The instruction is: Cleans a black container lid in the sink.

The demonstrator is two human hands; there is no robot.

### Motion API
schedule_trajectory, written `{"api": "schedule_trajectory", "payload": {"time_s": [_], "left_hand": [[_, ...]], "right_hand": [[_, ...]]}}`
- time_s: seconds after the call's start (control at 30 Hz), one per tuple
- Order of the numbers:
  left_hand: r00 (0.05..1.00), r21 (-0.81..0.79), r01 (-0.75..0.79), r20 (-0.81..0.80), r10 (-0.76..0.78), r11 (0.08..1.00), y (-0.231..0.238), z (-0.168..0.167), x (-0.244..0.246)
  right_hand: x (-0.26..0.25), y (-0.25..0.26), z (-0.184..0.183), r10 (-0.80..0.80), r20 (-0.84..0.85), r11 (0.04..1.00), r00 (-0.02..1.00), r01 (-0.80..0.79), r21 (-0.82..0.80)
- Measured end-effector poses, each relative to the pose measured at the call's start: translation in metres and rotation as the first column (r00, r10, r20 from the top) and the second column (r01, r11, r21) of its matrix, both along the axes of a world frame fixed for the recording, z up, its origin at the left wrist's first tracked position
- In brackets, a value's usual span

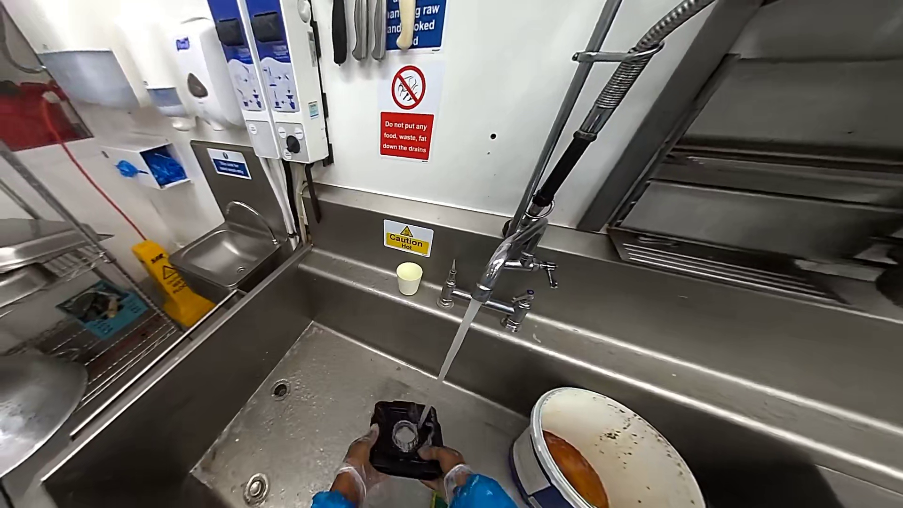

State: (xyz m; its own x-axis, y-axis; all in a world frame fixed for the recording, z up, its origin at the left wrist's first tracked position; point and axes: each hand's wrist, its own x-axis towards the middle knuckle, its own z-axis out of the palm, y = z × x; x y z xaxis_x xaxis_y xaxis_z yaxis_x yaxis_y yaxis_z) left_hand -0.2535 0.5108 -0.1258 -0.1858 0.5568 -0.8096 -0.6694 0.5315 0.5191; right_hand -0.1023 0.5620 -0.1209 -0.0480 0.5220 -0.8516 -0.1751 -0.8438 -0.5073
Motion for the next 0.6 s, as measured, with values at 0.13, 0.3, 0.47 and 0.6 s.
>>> {"api": "schedule_trajectory", "payload": {"time_s": [0.13, 0.3, 0.47, 0.6], "left_hand": [[0.98, 0.038, 0.105, -0.176, -0.097, 0.994, 0.001, 0.003, -0.007], [0.879, 0.055, 0.222, -0.443, -0.175, 0.974, 0.013, 0.002, 0.004], [0.835, 0.073, 0.303, -0.501, -0.227, 0.95, 0.023, 0.014, 0.018], [0.759, 0.054, 0.419, -0.569, -0.317, 0.906, 0.028, 0.017, 0.017]], "right_hand": [[0.003, 0.0, 0.005, 0.289, 0.169, 0.945, 0.942, -0.309, 0.105], [0.009, 0.029, 0.05, 0.451, 0.711, 0.58, 0.539, -0.783, 0.226], [-0.003, 0.053, 0.076, 0.558, 0.554, 0.559, 0.618, -0.773, 0.3], [-0.007, 0.05, 0.092, 0.66, 0.48, 0.516, 0.577, -0.813, 0.268]]}}
